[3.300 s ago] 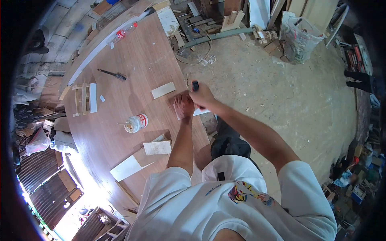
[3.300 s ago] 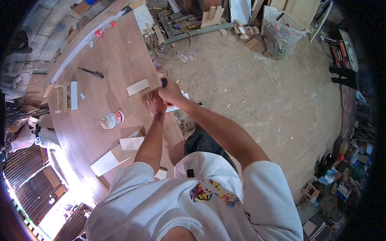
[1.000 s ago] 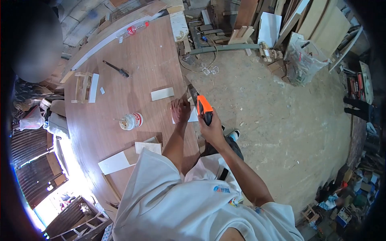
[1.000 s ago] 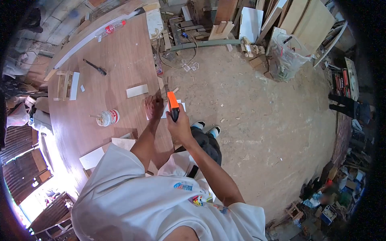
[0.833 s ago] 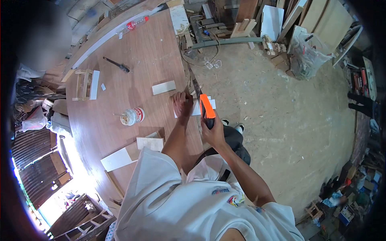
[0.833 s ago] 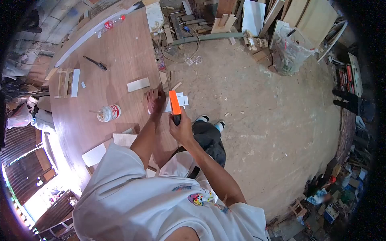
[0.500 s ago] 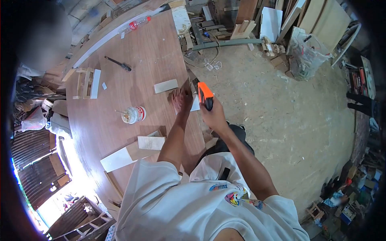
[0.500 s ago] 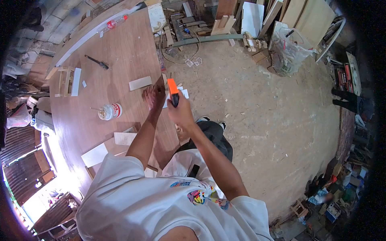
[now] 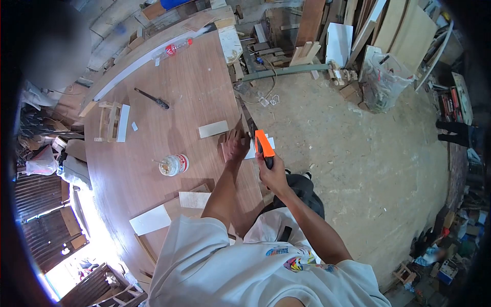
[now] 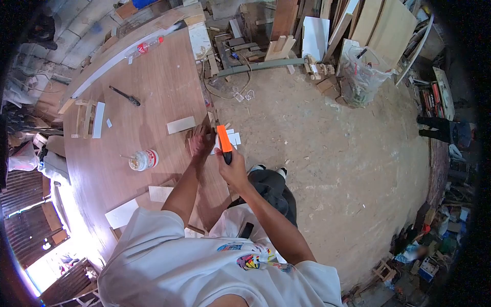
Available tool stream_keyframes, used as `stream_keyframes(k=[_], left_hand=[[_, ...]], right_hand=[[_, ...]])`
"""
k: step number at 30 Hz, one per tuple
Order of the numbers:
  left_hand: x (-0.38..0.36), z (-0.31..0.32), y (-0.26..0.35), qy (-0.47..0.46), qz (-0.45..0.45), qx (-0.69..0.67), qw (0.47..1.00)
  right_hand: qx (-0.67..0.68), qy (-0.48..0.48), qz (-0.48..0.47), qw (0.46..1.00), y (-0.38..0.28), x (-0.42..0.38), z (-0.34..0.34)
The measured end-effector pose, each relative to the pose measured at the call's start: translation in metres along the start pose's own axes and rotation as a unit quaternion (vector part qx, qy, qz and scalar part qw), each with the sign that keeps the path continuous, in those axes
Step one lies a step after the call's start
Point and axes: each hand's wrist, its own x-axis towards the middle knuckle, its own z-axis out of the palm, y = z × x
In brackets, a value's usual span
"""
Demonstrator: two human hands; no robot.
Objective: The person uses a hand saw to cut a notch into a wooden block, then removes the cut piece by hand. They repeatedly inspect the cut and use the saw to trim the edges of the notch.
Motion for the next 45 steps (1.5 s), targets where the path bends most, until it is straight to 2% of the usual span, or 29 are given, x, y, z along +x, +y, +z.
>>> stream_keyframes(k=[4,6,7,9,12,18,19,26,28,31,33,35,39,41,45], left_hand=[[0.0,0.008,-0.002,0.03,-0.021,0.046,0.998],[-0.005,0.005,-0.005,0.039,-0.021,0.054,0.998],[-0.006,0.005,-0.005,0.035,-0.023,0.048,0.998],[0.004,0.006,-0.003,0.038,-0.022,0.039,0.998],[0.003,-0.001,0.0,0.038,-0.014,0.07,0.997],[0.0,0.008,-0.005,0.032,-0.028,0.079,0.996],[0.002,0.007,-0.006,0.026,-0.026,0.067,0.997],[0.006,-0.001,-0.001,-0.011,-0.021,0.07,0.997],[0.006,0.002,-0.004,-0.008,-0.021,0.064,0.998],[0.017,0.003,-0.004,-0.006,-0.018,0.057,0.998],[0.01,0.002,-0.004,-0.024,-0.02,0.055,0.998],[0.014,0.005,-0.005,0.012,0.002,0.048,0.999],[0.014,0.0,-0.001,0.002,0.01,0.047,0.999],[0.013,0.002,0.001,0.055,0.008,0.054,0.997],[0.013,0.012,-0.01,0.047,0.008,0.051,0.998]], right_hand=[[-0.033,-0.007,-0.009,0.999,-0.017,0.002,0.0],[-0.032,-0.033,0.071,0.996,-0.031,0.001,0.001],[-0.03,-0.031,0.075,0.996,-0.036,-0.004,0.002],[-0.085,-0.049,0.01,0.995,-0.047,-0.006,0.0],[-0.101,-0.067,0.046,0.992,-0.078,-0.03,-0.008],[-0.07,-0.068,0.044,0.994,-0.099,-0.084,-0.028],[-0.033,-0.052,0.027,0.998,-0.104,-0.091,-0.029],[-0.048,-0.098,0.062,0.992,-0.091,-0.095,-0.025],[-0.095,-0.079,0.06,0.991,-0.099,-0.093,-0.024],[-0.063,-0.075,0.05,0.994,-0.109,-0.102,-0.037],[-0.055,-0.084,0.091,0.991,-0.131,-0.111,-0.041],[-0.048,-0.091,0.123,0.987,-0.135,-0.11,-0.042],[-0.03,-0.11,0.12,0.986,-0.138,-0.105,-0.036],[-0.04,-0.112,0.124,0.985,-0.152,-0.108,-0.038],[-0.02,-0.1,0.139,0.985,-0.16,-0.116,-0.046]])
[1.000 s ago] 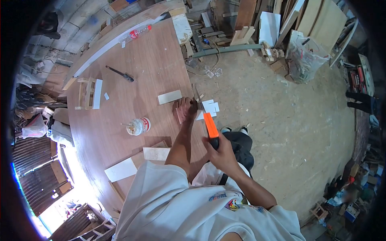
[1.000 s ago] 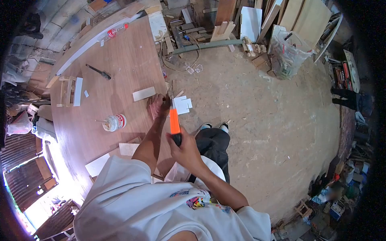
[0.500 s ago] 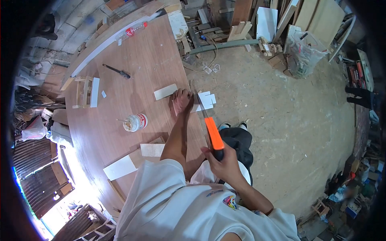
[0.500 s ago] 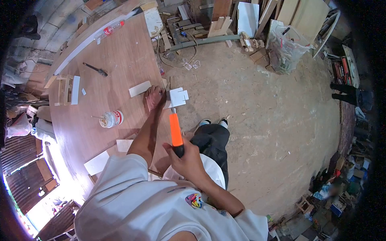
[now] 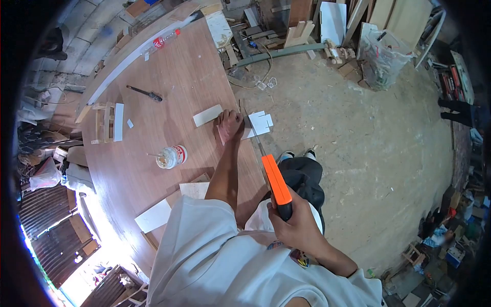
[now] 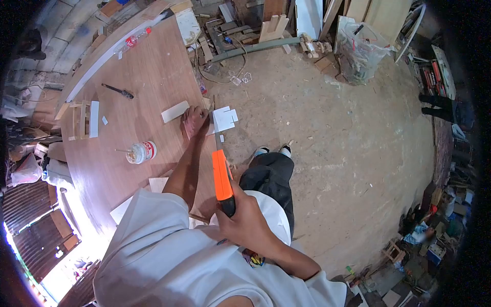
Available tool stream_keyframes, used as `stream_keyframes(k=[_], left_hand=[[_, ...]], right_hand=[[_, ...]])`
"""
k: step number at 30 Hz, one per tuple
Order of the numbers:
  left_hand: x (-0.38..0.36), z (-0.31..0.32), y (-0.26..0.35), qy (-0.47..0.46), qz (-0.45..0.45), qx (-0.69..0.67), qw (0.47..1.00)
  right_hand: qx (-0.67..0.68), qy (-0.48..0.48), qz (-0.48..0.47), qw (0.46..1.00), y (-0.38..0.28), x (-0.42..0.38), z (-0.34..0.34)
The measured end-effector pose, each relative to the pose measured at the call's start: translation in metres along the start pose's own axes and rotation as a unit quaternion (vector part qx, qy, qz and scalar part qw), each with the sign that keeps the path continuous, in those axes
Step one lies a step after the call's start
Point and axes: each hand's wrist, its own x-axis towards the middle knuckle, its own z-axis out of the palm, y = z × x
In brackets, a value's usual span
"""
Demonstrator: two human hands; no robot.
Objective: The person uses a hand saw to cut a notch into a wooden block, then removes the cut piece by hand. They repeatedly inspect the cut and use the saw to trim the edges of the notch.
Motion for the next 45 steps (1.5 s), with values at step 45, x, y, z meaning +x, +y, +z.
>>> stream_keyframes(k=[45], left_hand=[[0.001,-0.003,0.009,-0.006,-0.012,0.018,1.0]], right_hand=[[-0.061,0.102,-0.12,0.986,0.123,0.125,0.028]])
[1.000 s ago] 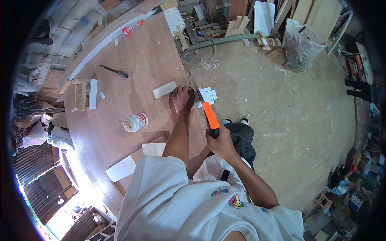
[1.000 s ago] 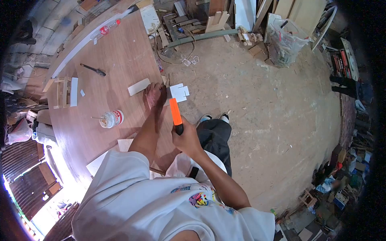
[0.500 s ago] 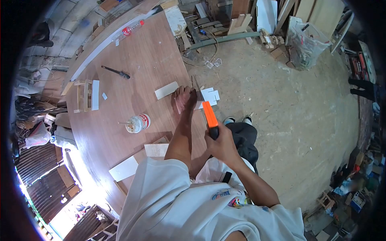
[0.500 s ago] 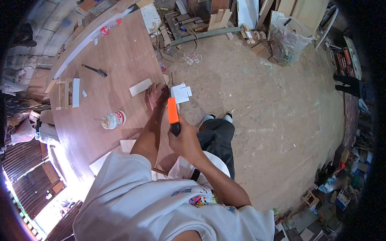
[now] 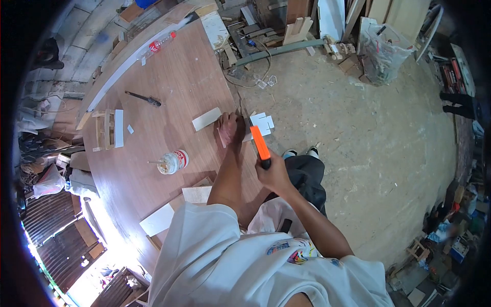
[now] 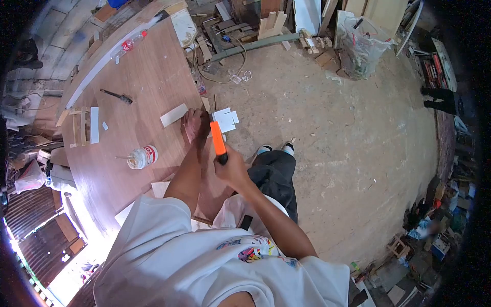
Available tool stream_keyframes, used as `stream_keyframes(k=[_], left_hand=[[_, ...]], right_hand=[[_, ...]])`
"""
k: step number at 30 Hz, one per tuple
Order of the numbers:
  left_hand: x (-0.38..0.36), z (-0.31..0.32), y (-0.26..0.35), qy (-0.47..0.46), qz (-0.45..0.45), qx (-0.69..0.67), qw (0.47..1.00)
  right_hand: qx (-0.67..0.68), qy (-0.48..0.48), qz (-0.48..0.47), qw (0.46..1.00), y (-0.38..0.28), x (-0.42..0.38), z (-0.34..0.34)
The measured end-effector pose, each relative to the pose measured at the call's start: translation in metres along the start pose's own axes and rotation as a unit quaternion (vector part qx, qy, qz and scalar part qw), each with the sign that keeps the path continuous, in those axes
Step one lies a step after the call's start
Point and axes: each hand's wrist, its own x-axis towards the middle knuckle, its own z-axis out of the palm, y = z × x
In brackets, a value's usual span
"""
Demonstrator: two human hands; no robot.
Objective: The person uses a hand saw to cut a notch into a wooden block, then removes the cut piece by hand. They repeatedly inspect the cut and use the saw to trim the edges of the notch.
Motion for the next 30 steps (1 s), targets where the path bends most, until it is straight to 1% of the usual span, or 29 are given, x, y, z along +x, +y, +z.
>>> stream_keyframes(k=[2,4,6,7,9,11,12,14,16,19,21,22,23,25,26,27,28,29,30], left_hand=[[0.003,-0.001,-0.001,-0.034,-0.025,0.001,0.999],[0.006,-0.006,0.002,-0.034,-0.022,0.012,0.999],[0.005,-0.006,0.003,-0.036,-0.021,0.02,0.999],[0.003,-0.005,0.002,-0.029,-0.019,0.011,0.999],[0.004,-0.004,0.003,-0.019,-0.015,0.001,1.0],[0.002,-0.009,0.007,-0.039,-0.051,0.018,0.998],[0.004,-0.005,0.007,-0.036,-0.051,0.018,0.998],[0.003,-0.003,0.0,-0.057,-0.049,0.012,0.997],[0.005,-0.007,0.003,-0.048,-0.039,0.012,0.998],[0.002,-0.01,0.005,-0.033,-0.024,0.008,0.999],[0.005,-0.01,0.006,-0.021,-0.016,0.007,1.0],[0.004,-0.009,0.005,-0.04,-0.027,0.01,0.999],[0.004,-0.007,0.004,-0.057,-0.039,0.013,0.998],[0.005,-0.002,-0.002,-0.048,-0.027,0.017,0.998],[0.003,0.001,-0.006,-0.046,-0.016,0.019,0.999],[-0.001,-0.002,-0.004,-0.05,-0.016,0.02,0.998],[0.0,-0.005,-0.001,-0.032,-0.01,0.025,0.999],[0.003,-0.008,0.003,-0.012,-0.004,0.03,0.999],[0.004,-0.007,0.002,-0.012,-0.005,0.03,0.999]], right_hand=[[0.031,-0.035,0.056,0.997,0.007,0.02,0.006],[0.02,-0.027,0.047,0.998,-0.012,0.01,0.0],[-0.017,-0.006,0.005,1.0,-0.038,-0.011,-0.015],[-0.019,-0.006,0.006,1.0,-0.038,-0.015,-0.018],[0.022,-0.015,0.014,1.0,-0.038,-0.018,-0.022],[0.011,-0.026,0.031,0.999,-0.017,-0.002,-0.013],[0.002,-0.035,0.04,0.999,-0.018,0.009,-0.009],[0.011,-0.033,0.032,0.999,-0.025,0.005,-0.006],[0.01,-0.001,0.035,0.999,-0.054,-0.007,-0.014],[0.029,-0.023,0.031,0.999,-0.046,-0.031,-0.024],[0.02,-0.027,0.024,0.999,-0.009,-0.012,-0.01],[0.012,-0.03,0.022,0.999,0.004,-0.004,-0.003],[0.013,-0.03,0.02,0.999,0.006,0.004,-0.001],[0.013,-0.031,0.035,0.999,-0.002,0.018,0.003],[0.015,-0.031,0.035,0.999,-0.006,0.011,0.001],[0.011,-0.03,0.034,0.999,-0.024,-0.005,-0.009],[0.005,-0.028,0.03,0.999,-0.033,-0.018,-0.017],[0.002,-0.023,0.001,1.0,-0.027,-0.029,-0.02],[0.001,-0.024,0.0,1.0,-0.016,-0.027,-0.017]])
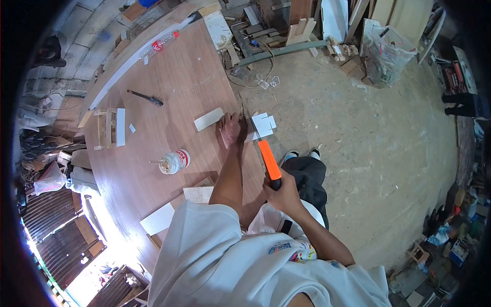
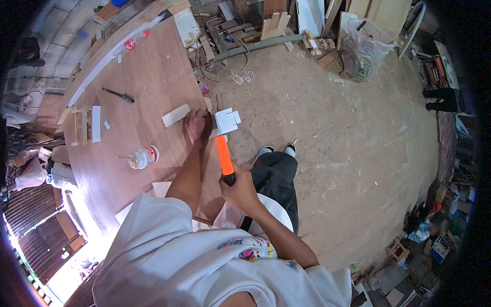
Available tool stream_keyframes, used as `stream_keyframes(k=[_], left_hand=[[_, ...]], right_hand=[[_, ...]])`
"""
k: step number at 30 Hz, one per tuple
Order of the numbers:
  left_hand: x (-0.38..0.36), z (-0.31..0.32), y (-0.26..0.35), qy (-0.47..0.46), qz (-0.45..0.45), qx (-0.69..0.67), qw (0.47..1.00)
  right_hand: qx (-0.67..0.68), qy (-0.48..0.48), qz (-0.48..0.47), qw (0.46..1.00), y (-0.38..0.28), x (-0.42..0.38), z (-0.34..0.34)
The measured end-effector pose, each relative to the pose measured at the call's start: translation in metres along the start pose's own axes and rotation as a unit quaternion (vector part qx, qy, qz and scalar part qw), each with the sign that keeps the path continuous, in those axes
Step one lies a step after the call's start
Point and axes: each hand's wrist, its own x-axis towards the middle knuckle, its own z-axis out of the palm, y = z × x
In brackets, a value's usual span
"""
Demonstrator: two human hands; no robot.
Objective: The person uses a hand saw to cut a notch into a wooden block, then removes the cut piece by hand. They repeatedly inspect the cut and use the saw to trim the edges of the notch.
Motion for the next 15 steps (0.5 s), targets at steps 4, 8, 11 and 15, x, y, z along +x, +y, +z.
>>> stream_keyframes(k=[4,8,11,15], left_hand=[[-0.005,0.007,-0.005,-0.025,0.002,-0.004,1.0],[0.0,-0.002,0.001,-0.035,-0.02,0.002,0.999],[0.0,-0.002,-0.001,-0.024,0.011,-0.005,1.0],[-0.003,0.021,-0.016,-0.024,0.028,0.012,0.999]], right_hand=[[0.037,0.008,0.007,0.999,0.041,0.032,0.018],[0.031,0.01,0.035,0.999,0.012,0.023,0.013],[0.043,0.007,0.038,0.998,0.007,-0.011,0.0],[0.053,0.006,0.051,0.997,0.042,0.03,0.018]])
